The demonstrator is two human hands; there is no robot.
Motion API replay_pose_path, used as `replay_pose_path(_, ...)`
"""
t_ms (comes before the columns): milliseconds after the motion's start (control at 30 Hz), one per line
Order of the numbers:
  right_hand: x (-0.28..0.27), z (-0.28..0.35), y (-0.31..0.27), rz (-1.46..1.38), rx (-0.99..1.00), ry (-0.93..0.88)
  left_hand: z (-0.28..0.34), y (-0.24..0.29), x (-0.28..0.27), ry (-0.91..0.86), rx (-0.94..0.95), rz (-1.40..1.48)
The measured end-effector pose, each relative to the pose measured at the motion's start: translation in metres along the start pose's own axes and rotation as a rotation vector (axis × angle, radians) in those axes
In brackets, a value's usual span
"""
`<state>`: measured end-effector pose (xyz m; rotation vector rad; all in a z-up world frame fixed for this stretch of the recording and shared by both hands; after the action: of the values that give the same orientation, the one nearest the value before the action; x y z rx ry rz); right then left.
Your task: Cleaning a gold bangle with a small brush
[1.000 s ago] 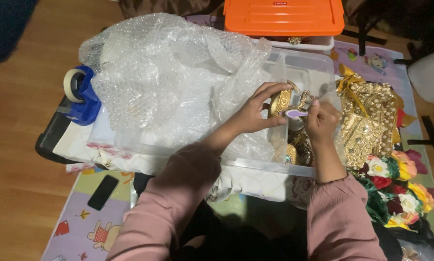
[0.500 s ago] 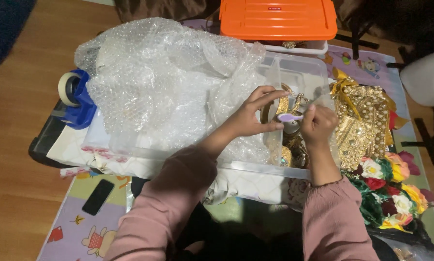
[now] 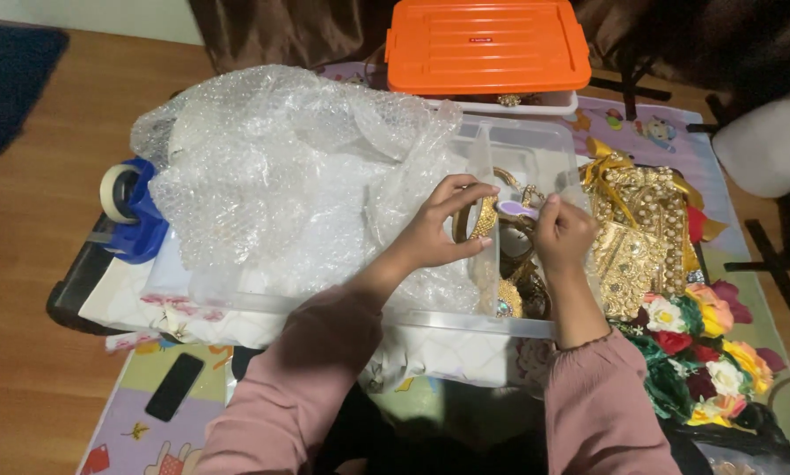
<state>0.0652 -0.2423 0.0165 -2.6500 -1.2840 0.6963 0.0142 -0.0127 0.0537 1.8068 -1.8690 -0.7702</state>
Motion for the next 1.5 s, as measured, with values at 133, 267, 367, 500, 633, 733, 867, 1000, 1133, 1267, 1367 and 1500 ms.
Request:
replay_pose_path(133,0.013,0.016,0.017,-0.059,-0.056,-0.024,-0.002,0.003,0.003,-0.006,0.008,0.005)
replay_pose_path(267,0.009,0.016,0.020,0.020,-0.039,-0.004,-0.002,0.002,0.002,0.011,-0.005,-0.011)
replay_pose_path(367,0.018,0.027,0.026,0.007,-0.066,-0.027,0.002,-0.003,0.005,0.006,0.005,-0.003)
replay_pose_path(500,0.001,-0.001,-0.013,0.046,-0.046,-0.010,-0.003,-0.006,-0.001,0.035,-0.003,-0.005)
replay_pose_path(633,0.015,0.028,0.025,-0.020,-0.120,-0.003,-0.001,-0.006,0.001,0.040,-0.005,0.015)
replay_pose_path(733,0.014,0.022,0.019,0.007,-0.091,-0.047,-0.001,-0.002,0.000,0.032,0.004,0.018)
replay_pose_path(867,0.010,0.024,0.033,-0.069,-0.003,-0.010,0.000,-0.006,0.003,0.036,0.005,0.034)
replay_pose_path(1000,0.016,0.025,0.031,-0.052,-0.026,-0.029,-0.001,-0.001,0.007,0.022,0.008,0.066)
replay_pose_path(1133,0.008,0.018,0.020,-0.115,0.033,-0.005,0.006,-0.017,0.006,0.002,-0.095,0.153)
replay_pose_path(1267,0.019,0.031,0.037,-0.087,-0.090,-0.050,0.004,-0.016,0.005,-0.013,-0.091,0.115)
replay_pose_path(1367,0.014,0.024,0.029,-0.048,-0.062,-0.022,0.002,-0.017,0.003,-0.006,-0.080,0.107)
replay_pose_path(1500,0.017,0.024,0.023,-0.117,-0.062,-0.096,0.004,-0.015,0.008,-0.033,-0.060,0.106)
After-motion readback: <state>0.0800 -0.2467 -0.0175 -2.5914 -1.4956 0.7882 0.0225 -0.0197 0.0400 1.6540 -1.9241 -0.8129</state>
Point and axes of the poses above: each hand's wrist, its own z-axis away from the middle knuckle, its own x-axis out of the palm, y = z × x, the point moved 5 cm from there along -z, towards the middle knuckle, and after that the axes turned 2 degrees about y, right-handed, at the moved point
